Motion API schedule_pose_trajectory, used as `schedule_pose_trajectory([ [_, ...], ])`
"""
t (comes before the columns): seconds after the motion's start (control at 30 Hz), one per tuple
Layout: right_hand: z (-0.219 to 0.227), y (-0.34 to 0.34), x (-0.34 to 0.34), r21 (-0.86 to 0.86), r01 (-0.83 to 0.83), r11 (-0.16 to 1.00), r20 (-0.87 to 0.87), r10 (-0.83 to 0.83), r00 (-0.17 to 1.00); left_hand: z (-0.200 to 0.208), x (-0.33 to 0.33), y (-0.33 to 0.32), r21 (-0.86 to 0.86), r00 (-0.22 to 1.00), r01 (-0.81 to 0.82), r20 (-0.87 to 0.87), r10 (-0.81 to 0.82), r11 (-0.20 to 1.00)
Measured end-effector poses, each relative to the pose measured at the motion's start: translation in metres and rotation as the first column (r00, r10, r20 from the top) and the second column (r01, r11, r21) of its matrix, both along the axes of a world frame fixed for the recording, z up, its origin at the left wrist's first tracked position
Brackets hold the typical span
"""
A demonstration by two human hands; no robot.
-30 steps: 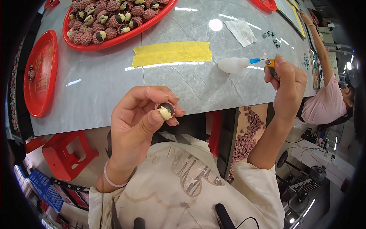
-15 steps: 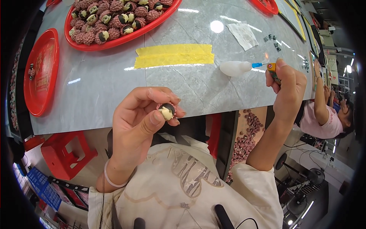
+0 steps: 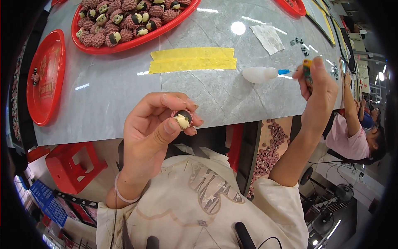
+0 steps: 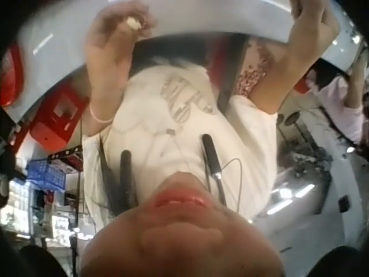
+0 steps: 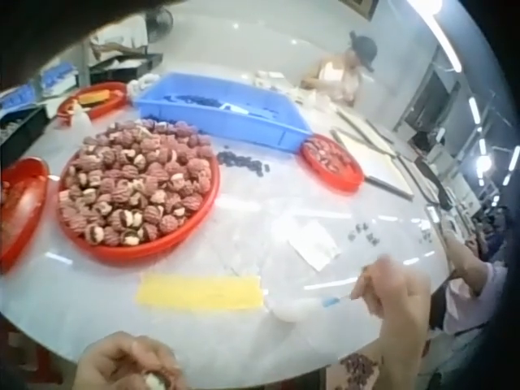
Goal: The person assembles small plastic figurine parts by applying glue from a glue bottle to the heads of the figurines, then attaching hair and hat pieces by hand.
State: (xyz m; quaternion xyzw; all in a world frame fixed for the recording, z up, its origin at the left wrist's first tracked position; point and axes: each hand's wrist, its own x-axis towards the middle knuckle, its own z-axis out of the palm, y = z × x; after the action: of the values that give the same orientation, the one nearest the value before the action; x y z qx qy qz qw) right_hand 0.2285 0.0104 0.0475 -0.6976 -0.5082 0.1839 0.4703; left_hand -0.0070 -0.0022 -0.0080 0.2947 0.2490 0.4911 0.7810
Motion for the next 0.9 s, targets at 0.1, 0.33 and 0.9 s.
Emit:
schedule_pose_trajectory([
  [0.1,-0.014,0.005,0.022,-0.145,-0.004,0.989,0.199,0.033,0.979,-0.002,-0.005,0.003,0.023,0.999,-0.027,-0.022,0.028,0.999],
  [0.33,-0.047,-0.001,0.032,-0.107,-0.069,0.992,0.544,0.117,0.831,-0.006,-0.022,0.016,0.064,0.988,-0.12,-0.088,0.125,0.991],
  [0.9,-0.036,0.003,-0.02,-0.052,-0.381,0.923,-0.333,0.344,0.878,-0.012,-0.036,0.041,0.125,0.997,-0.071,-0.029,0.076,0.99],
])
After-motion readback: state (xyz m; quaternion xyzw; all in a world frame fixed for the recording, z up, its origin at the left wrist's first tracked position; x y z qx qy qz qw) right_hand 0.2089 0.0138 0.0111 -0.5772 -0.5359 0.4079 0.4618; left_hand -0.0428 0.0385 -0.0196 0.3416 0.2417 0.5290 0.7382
